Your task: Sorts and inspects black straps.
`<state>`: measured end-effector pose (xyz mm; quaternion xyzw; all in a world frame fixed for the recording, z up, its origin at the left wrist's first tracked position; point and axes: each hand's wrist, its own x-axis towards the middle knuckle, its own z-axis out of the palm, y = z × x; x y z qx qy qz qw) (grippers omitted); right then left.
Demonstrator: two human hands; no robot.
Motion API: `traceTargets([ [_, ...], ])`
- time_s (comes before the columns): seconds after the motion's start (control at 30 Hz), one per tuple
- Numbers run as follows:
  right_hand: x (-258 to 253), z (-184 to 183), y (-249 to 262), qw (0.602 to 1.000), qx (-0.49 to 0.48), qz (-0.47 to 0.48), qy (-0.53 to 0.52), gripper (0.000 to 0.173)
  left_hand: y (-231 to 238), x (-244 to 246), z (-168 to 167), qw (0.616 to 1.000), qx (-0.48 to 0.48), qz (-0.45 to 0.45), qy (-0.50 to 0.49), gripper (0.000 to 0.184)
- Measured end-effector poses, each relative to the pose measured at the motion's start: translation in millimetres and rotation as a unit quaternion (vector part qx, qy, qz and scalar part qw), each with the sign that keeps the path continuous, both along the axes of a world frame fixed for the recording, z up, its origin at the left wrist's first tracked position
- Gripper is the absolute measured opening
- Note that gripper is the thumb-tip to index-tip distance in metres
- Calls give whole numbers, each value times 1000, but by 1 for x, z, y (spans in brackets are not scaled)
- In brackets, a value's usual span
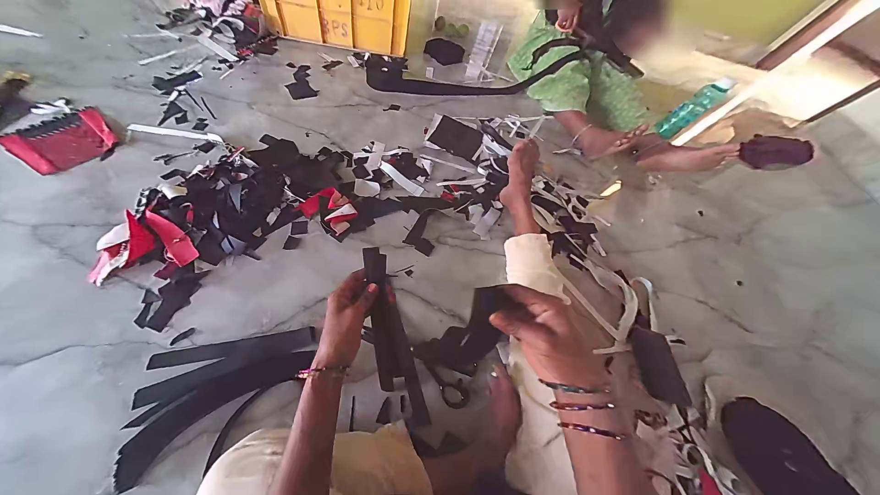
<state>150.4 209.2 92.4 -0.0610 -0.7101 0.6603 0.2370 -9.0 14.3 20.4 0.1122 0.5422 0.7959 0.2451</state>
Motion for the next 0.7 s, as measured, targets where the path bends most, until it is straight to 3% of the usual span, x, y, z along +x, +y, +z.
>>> traceTargets([
  [0.1,-14,-7,-22,998,-45,12,-45,17,5,9,-9,999,30,27,11,14],
  [0.23,-34,-18,-45,993,-90,-2,-81,21,4,14,-14,997,44,32,49,11],
  [0.5,-54,-26,-64,998,-31,-8,-48,22,-6,19,-10,987,64,52,136,9],
  [0.7,-55,-27,-66,1000,-17,-15,-22,22,-4,21,-14,984,91,49,143,11],
])
